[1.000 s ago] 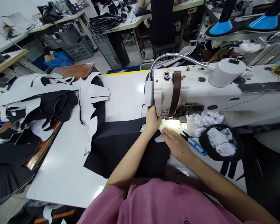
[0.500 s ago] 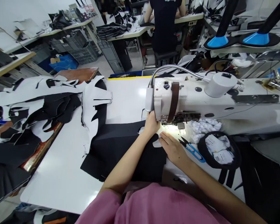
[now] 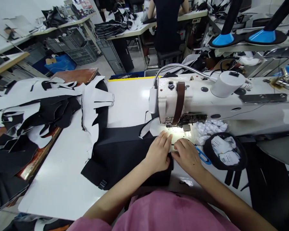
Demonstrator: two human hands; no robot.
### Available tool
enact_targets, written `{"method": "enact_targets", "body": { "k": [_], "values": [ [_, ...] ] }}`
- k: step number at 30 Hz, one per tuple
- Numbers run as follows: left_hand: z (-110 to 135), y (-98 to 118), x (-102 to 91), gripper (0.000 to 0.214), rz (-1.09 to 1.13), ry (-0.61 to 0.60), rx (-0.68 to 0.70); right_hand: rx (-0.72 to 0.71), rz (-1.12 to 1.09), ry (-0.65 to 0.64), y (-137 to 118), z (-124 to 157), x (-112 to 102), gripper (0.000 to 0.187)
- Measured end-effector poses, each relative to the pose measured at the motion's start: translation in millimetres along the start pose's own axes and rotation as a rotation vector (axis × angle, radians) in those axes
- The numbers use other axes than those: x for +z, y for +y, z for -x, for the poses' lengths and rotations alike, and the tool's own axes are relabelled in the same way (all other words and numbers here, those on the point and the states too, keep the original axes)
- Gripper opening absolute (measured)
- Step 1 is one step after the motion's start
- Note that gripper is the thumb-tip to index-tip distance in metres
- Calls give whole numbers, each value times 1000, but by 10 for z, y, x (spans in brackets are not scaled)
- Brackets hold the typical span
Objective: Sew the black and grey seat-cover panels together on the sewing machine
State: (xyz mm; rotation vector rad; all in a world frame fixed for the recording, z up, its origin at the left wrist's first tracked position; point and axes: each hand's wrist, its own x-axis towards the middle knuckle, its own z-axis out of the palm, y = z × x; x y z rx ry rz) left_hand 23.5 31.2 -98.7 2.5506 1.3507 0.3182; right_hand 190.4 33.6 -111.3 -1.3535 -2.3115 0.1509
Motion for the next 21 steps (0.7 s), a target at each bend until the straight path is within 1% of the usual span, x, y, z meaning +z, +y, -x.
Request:
{"method": "enact_targets", "body": {
  "k": [2,4,7,8,10,12,15,19,21],
  "values": [
    [-128,-53,6,66,-61,45,-48,-15,13,17,10,34,-15,11],
    [-195,-113,-35,45,-107,92,-45,-74,8,44,-10,91,-11,14],
    [-159,-194,-128,30,-215,125,62,-293,10,73,-73,194,60,31],
    [-132,-211,-149,28,-261,117,95,-353,25,75,-96,221,99,34],
    [-94,-224,-160,26,-338,82,105,-398,62,68,-138,249,179,36],
    [-99,-213,-141,24,-375,46,60,-396,100,46,-168,230,239,36],
    [-166,-183,-116,23,-390,-20,5,-426,148,26,-194,135,273,34],
    [-259,-194,-154,19,-362,-117,-41,-419,209,6,-212,-30,273,28],
    [-293,-232,-180,19,-344,-135,-56,-398,219,-15,-217,-103,283,26]
  ]
}}
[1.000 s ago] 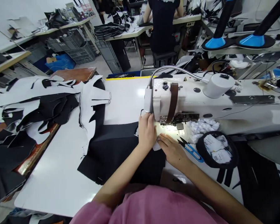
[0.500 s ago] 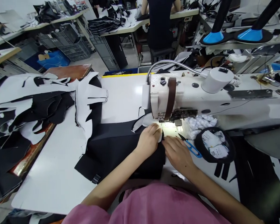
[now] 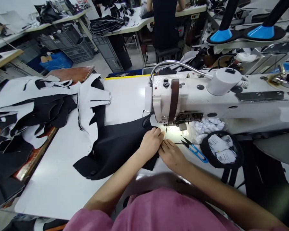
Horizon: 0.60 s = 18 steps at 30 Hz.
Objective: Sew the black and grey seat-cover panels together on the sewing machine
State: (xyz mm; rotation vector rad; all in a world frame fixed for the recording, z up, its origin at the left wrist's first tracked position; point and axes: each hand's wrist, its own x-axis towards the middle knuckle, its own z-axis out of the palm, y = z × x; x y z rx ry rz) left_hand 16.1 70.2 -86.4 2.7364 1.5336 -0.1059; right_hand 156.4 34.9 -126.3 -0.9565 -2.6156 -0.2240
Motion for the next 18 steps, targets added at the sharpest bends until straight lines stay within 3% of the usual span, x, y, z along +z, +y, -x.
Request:
{"method": "enact_targets", "body": {
  "k": [10,18],
  "values": [
    [-144,-218,110,18,96,129,-16,71,20,-18,41,-144,85,32],
    [-265,-328,192,18,128,205,-12,92,75,42,81,-152,191,31]
  ]
}}
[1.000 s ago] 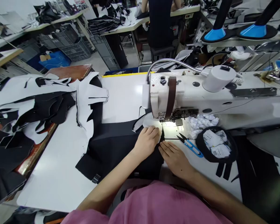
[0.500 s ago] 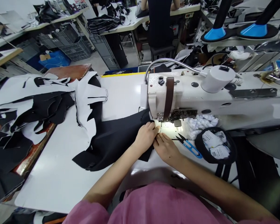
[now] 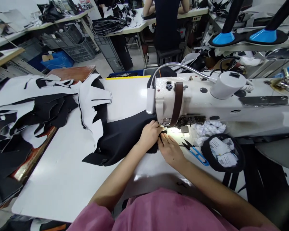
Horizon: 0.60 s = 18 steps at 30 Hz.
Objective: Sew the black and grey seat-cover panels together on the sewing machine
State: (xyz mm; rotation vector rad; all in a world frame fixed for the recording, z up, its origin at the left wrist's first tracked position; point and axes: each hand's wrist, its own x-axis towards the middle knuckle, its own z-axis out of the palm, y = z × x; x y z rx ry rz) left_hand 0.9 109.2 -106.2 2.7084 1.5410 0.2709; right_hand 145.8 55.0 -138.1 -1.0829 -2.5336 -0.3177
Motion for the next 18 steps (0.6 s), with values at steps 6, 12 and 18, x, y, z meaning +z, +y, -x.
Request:
{"method": "enact_targets", "body": {
  "k": [6,12,18],
  "values": [
    [-78,-19,73,16,-32,56,3,23,-70,-2,70,-22,107,32],
    [-47,-102,32,21,35,163,12,43,-74,-8,52,-5,103,33],
    [14,-217,76,22,288,192,61,-46,-167,38,-183,81,65,30]
  ]
}}
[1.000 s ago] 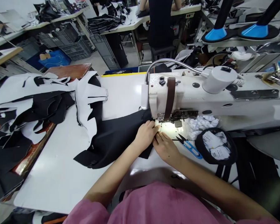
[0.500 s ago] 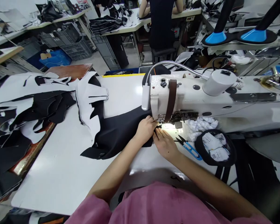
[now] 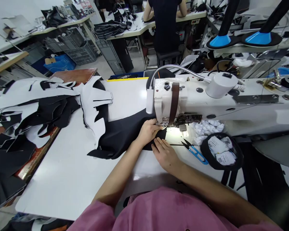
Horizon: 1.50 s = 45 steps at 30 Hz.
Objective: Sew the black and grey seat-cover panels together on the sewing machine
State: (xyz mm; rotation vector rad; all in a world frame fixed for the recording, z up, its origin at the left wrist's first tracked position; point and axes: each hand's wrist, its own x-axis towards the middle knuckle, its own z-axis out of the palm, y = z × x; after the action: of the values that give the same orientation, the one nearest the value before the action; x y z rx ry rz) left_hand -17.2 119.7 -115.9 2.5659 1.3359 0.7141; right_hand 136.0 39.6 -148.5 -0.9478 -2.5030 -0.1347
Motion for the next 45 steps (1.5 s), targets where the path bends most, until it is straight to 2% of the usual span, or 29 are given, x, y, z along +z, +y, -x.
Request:
{"method": "enact_targets", "body": {
  "k": [4,8,12,16,20,23,27,30,33,38,45],
  "values": [
    [49,69,96,24,-29,-31,64,-7,-1,6,-40,20,-7,30],
    [58,220,176,23,-167,-54,-5,18,-14,24,-18,29,-10,28],
    [17,315,209,25,-215,-48,-83,35,-64,-3,-8,38,16,27],
    [-7,333,164,23,-139,-34,-116,62,-108,-1,30,22,33,26],
    [11,212,73,18,-31,29,-123,70,-106,11,47,14,25,32],
    [1,41,42,19,-93,49,-72,37,-118,5,14,24,11,32],
    [-22,-104,50,28,-83,18,107,-5,-150,-17,-24,25,-9,31],
    [-29,-72,52,33,-135,-23,178,13,-177,-13,-8,2,-25,28],
    [-38,33,52,29,-204,-69,190,51,-205,-16,25,-27,-44,29],
    [-76,183,98,21,-272,-81,130,73,-245,-62,57,-59,-93,30],
    [-137,281,176,19,-221,-44,-45,73,-303,-115,65,-66,-124,27]
  ]
}}
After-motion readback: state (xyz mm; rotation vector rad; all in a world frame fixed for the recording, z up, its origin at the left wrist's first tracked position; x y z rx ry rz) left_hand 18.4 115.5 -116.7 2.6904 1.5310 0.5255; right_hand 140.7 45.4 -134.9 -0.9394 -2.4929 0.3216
